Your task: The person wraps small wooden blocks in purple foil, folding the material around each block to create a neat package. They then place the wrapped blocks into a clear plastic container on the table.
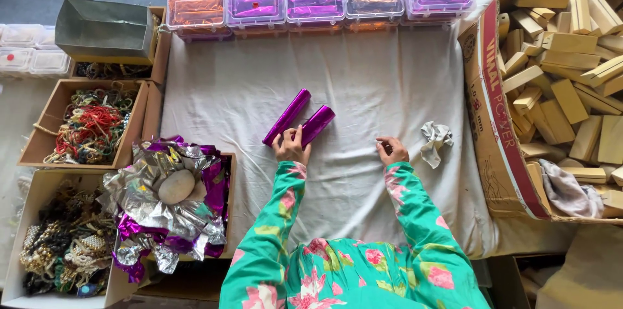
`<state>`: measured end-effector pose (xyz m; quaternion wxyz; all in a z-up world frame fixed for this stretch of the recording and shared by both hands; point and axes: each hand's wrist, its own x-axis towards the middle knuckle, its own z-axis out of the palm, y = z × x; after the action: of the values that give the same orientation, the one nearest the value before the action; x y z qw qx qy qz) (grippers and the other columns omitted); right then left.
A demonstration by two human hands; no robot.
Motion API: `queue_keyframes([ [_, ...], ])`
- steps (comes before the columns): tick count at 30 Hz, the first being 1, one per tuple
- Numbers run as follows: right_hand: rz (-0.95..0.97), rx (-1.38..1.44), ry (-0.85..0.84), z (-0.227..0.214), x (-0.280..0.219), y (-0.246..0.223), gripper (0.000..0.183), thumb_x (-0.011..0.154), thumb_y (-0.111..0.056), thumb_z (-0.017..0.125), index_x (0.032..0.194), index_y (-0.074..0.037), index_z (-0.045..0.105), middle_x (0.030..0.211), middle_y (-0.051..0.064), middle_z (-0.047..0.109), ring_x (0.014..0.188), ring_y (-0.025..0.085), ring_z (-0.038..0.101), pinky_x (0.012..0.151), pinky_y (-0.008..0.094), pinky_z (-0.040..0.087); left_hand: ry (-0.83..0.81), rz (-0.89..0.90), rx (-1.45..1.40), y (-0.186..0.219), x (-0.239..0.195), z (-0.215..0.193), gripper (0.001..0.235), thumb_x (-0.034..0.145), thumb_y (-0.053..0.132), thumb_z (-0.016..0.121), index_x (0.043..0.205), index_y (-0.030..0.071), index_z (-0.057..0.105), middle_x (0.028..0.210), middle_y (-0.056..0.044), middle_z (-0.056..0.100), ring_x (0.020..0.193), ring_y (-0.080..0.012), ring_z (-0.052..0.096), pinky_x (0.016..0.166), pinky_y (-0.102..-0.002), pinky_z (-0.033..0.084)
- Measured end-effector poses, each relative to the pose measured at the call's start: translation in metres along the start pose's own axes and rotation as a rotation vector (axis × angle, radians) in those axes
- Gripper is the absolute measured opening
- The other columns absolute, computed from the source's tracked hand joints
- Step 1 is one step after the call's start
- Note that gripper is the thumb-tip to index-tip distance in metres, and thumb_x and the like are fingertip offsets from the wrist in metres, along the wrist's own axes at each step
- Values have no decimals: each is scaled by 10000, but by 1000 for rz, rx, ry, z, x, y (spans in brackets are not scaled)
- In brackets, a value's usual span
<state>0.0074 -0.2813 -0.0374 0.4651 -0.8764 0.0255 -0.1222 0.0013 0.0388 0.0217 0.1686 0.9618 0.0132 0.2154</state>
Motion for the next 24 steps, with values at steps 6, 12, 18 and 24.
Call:
queue_keyframes([
  [6, -217, -213, 85, -2, -11, -19, 174, 836, -175, 779, 1010, -193, 775, 889, 15, 653, 829, 221, 660, 785, 394, 512, 54, -50, 203, 12, 10, -20, 666, 653, 452, 889, 1247, 191, 735, 1075, 15, 668, 1117, -213, 578, 966, -448, 372],
  [12, -206, -251, 139, -2, -15, -40, 157, 838, -163, 753, 990, -202, 756, 872, -19, 627, 809, 198, 629, 811, 386, 474, 65, 21, 151, -13, 5, -5, 467, 763, 494, 856, 1115, 199, 770, 1065, 69, 697, 1151, -205, 554, 1053, -471, 343],
  [18, -259, -256, 154, -1, -14, -37, 179, 838, -169, 755, 1013, -202, 747, 899, -17, 620, 832, 200, 618, 823, 379, 473, 28, 10, 192, 1, 20, -34, 419, 737, 494, 837, 1047, 213, 795, 1198, 12, 637, 1246, -239, 489, 1079, -478, 312],
  [24, -205, -256, 133, -2, -16, -41, 161, 843, -158, 753, 998, -201, 752, 854, -22, 607, 789, 189, 611, 803, 379, 471, 108, 33, 251, -13, 20, -25, 393, 785, 470, 832, 1099, 236, 805, 1206, 12, 614, 1232, -242, 478, 1061, -472, 315],
])
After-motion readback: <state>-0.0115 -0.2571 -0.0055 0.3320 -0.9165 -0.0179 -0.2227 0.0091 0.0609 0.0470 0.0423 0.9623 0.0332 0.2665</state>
